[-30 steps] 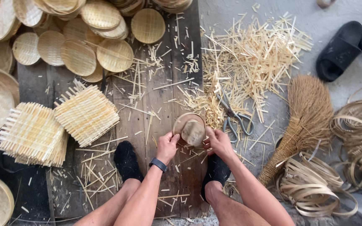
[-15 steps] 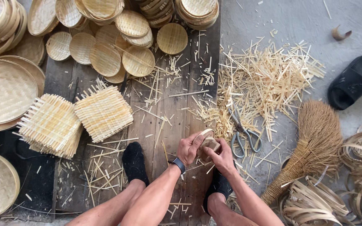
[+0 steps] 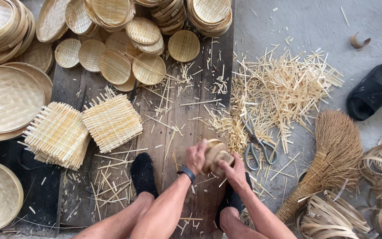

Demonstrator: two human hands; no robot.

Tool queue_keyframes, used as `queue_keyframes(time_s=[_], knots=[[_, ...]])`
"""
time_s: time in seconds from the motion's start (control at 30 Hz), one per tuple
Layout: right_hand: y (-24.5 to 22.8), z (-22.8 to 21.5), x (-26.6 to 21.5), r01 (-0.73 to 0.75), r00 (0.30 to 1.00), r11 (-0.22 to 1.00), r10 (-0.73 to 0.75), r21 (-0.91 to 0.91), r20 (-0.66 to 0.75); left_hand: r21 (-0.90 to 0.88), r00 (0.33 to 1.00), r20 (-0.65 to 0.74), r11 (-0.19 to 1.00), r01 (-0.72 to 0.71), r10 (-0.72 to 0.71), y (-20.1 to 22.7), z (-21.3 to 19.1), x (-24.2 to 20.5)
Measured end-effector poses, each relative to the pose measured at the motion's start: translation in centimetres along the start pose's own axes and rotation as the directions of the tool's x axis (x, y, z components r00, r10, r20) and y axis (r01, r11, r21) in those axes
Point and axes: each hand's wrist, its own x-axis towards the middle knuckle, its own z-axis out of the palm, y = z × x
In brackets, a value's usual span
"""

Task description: The person sits on the floor and uses shears to trim the excess bamboo strips from the edges of a woven mat placed over a circular wooden form. The person repeatedly picks up a mat, trims the perimeter, and places the finished piece into a stack.

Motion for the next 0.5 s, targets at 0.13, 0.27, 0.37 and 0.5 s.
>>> queue_keyframes(time_s=[0.13, 0.27, 0.37, 0.5], knots=[[0.5, -2.1, -0.4, -0.039, 0.997, 0.889, 0.002, 0.457, 0.08, 0.233, 0.983, 0.082, 0.962, 0.14, -0.163, -3.7, -2.9, 2.3], [1.7, -3.8, 0.4, 0.092, 0.994, 0.783, -0.109, 0.616, -0.01, 0.241, 0.97, 0.233, 0.963, -0.123, 0.066, -1.2, -8.4, 5.3], [2.3, -4.1, 0.5, -0.011, 0.998, 0.815, 0.046, 0.579, -0.046, -0.342, 0.992, -0.112, 0.935, -0.089, 0.054, 6.0, -13.0, 8.4], [3.0, -3.3, 0.3, 0.008, 0.996, 0.832, 0.046, 0.554, -0.082, -0.867, 0.992, 0.082, 0.499, 0.021, 0.1, 14.8, -16.8, 8.8]])
